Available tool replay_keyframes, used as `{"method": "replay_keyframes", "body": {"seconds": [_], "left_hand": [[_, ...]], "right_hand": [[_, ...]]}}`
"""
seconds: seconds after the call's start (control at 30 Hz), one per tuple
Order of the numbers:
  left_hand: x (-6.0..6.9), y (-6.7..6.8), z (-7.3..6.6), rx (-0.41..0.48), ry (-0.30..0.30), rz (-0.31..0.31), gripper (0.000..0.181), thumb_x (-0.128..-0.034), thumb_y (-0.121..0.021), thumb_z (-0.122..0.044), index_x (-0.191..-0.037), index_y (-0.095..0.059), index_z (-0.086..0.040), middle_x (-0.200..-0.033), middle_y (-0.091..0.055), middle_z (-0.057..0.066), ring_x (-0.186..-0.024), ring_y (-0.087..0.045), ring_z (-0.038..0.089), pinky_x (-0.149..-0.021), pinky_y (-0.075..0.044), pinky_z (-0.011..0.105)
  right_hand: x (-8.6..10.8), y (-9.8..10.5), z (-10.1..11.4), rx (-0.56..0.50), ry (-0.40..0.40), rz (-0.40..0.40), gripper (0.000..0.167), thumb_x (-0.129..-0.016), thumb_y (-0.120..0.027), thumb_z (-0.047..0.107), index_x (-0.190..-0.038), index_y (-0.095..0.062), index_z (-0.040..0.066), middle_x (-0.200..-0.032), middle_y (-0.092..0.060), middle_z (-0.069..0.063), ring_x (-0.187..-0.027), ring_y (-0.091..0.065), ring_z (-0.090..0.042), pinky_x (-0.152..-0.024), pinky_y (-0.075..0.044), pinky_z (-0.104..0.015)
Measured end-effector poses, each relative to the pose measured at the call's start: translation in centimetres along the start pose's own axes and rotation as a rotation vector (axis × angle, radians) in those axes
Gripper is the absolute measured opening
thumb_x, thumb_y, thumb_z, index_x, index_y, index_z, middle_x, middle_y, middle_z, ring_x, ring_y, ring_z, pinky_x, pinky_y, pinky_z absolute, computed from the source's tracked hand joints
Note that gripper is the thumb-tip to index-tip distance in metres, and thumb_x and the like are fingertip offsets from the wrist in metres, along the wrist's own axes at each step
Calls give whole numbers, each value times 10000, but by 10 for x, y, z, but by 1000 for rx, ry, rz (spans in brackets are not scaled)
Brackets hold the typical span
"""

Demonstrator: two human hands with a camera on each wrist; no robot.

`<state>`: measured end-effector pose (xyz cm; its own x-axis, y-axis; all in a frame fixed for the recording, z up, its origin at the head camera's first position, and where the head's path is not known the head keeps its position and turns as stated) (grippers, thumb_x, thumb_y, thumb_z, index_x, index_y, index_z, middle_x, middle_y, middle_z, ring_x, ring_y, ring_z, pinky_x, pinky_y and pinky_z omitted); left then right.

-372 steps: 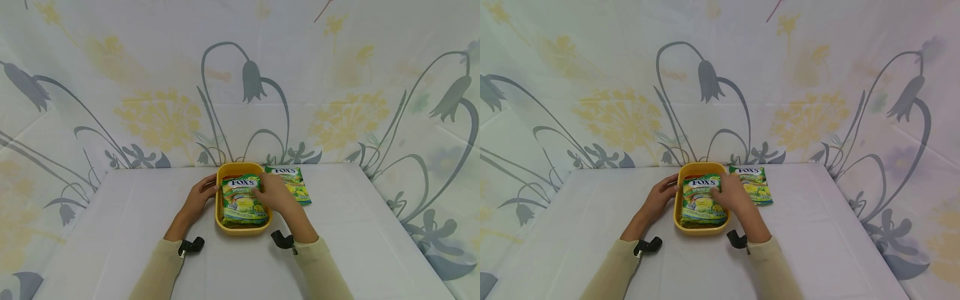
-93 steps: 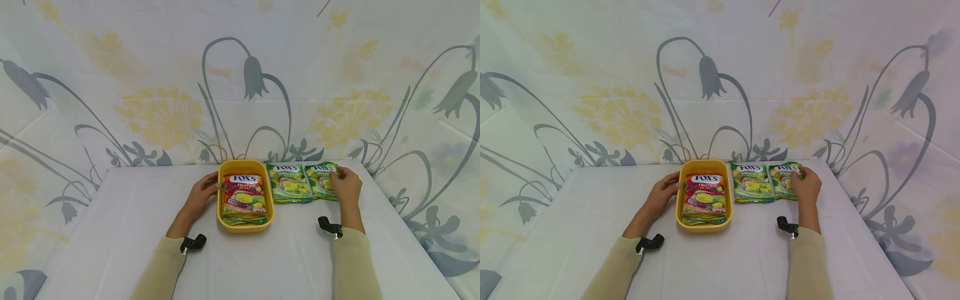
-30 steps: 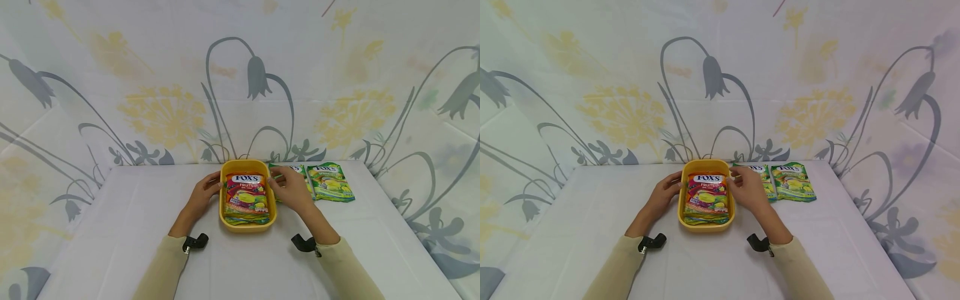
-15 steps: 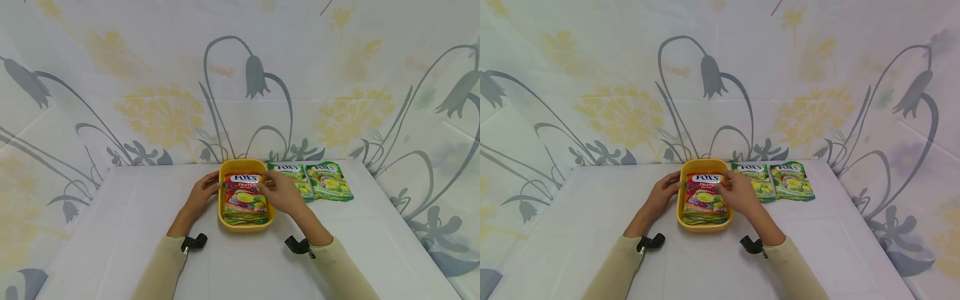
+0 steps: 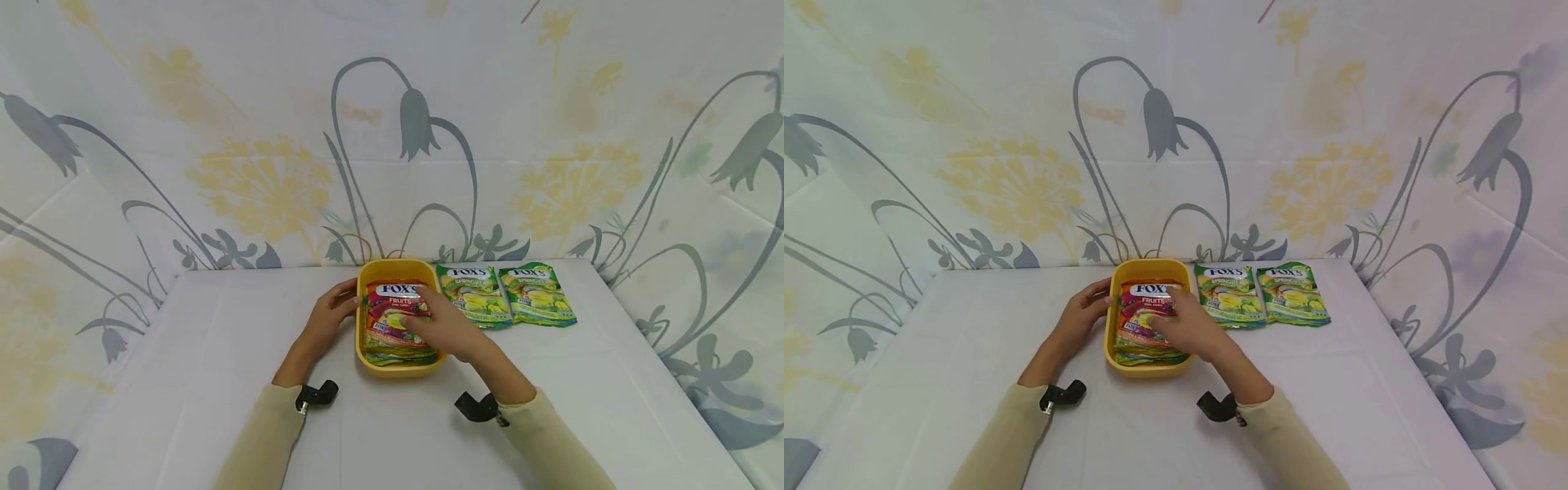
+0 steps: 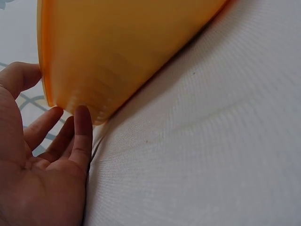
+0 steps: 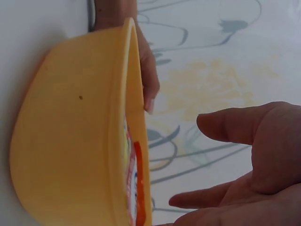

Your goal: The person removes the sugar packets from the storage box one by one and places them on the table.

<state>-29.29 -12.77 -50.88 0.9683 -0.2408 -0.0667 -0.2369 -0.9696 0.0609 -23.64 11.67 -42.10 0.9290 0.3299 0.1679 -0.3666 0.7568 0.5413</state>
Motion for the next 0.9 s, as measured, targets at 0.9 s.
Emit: {"method": "replay_keyframes", "body": {"seconds": [0.9], "left_hand": [[-1,0,1,1,-5,10,540,-1079,-636,-238,-1576,-489,-86,-1584,-517,128,-1442,-526,297,-1134,-504,440]], "right_hand": [[-8,-23,-7,34,-41,-132,900,-1005,-719,282,-1669,-191,-18,-1489,-317,-279,-1311,-469,-438,-1148,-439,-631]]}}
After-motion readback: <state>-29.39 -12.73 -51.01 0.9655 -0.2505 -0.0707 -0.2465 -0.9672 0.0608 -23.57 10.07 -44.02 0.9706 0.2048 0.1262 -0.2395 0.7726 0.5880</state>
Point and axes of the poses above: each hand's wrist, its own x-axis away from the middle knuckle, its own y-axis out of the back of the hand, z = x × y, the point moved 4 cm from there along -x, towards the middle knuckle
